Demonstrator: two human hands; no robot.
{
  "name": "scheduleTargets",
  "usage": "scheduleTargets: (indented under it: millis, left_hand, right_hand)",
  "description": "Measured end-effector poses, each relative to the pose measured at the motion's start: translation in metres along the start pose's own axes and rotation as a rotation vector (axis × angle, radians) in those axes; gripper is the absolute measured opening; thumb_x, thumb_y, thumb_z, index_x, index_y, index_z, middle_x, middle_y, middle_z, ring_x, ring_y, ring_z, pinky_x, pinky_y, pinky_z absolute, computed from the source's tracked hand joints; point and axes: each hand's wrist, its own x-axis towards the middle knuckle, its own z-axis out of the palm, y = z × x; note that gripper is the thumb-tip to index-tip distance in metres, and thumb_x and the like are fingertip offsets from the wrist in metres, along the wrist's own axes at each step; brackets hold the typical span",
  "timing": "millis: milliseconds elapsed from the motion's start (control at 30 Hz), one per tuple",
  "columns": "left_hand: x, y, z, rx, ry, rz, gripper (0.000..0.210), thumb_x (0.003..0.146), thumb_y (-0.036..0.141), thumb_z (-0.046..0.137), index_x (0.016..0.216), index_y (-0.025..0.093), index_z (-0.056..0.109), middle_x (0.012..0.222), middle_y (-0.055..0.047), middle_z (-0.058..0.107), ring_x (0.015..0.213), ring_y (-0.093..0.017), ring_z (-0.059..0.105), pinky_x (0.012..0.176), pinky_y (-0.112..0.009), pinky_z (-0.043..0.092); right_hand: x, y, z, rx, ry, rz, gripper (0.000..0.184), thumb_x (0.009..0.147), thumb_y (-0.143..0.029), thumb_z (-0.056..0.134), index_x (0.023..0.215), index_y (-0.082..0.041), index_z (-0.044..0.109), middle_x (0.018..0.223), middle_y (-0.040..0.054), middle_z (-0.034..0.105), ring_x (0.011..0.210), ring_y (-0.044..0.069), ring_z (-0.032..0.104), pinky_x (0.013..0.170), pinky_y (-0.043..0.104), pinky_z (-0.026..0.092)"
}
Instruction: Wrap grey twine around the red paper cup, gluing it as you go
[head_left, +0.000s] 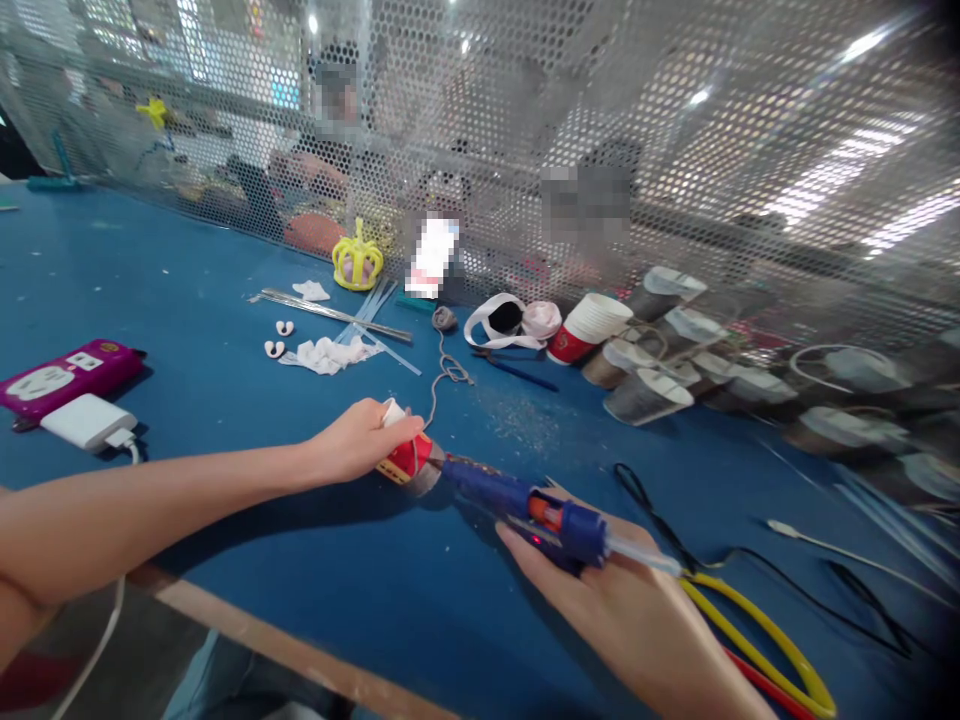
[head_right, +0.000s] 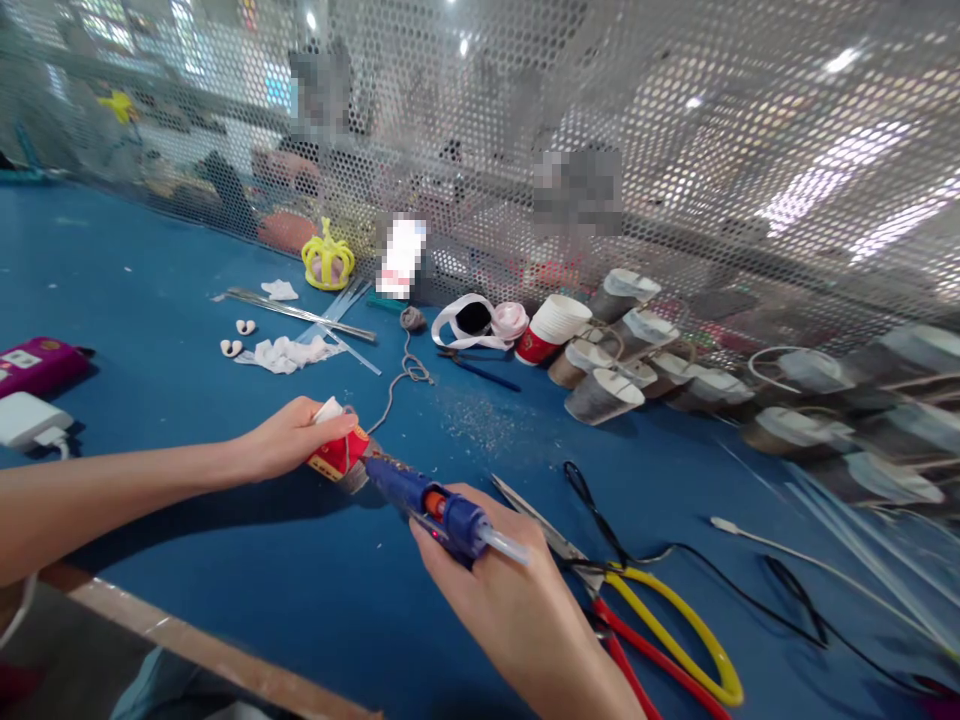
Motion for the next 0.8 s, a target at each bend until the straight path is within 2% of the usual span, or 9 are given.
scheduleTargets:
  millis: [167,400,800]
  left_hand:
    - [-0.0009,0.0024,0.0002,0.016,0.004,-0.004,0.041,0.076,0.045,0.044,0.058,0.011,0.059,0.053,-0.003,0.058,0.051,-0.014,0.051,0.045,-0.022,0.034]
    - [-0.0012,0.0020,0.0001,0.065,0.003,0.001,0.047,0.077,0.049,0.040,0.060,0.011,0.061,0.055,-0.003,0.059,0.050,-0.013,0.051,0.044,-0.021,0.033]
    - [-0.0037,0.0047,-0.0009,0.116,-0.027,0.073,0.045,0.080,0.046,0.039,0.062,0.011,0.061,0.058,-0.004,0.061,0.054,-0.014,0.054,0.047,-0.021,0.035]
  right_hand:
    - [-0.0030,0.0030,0.0046,-0.007,0.028,0.009,0.012,0.075,-0.031,0.055,0.067,-0.023,0.059,0.063,0.0003,0.062,0.057,0.016,0.056,0.047,0.023,0.043]
    - [-0.0024,0.0022,0.0046,-0.061,-0.008,-0.022,0.018,0.077,-0.031,0.052,0.061,-0.022,0.051,0.055,-0.0019,0.056,0.051,0.013,0.050,0.045,0.022,0.041]
    - [-0.0046,0.0027,0.0047,0.010,0.037,0.017,0.012,0.072,-0.032,0.057,0.063,-0.024,0.059,0.059,-0.0004,0.062,0.055,0.017,0.057,0.046,0.024,0.044]
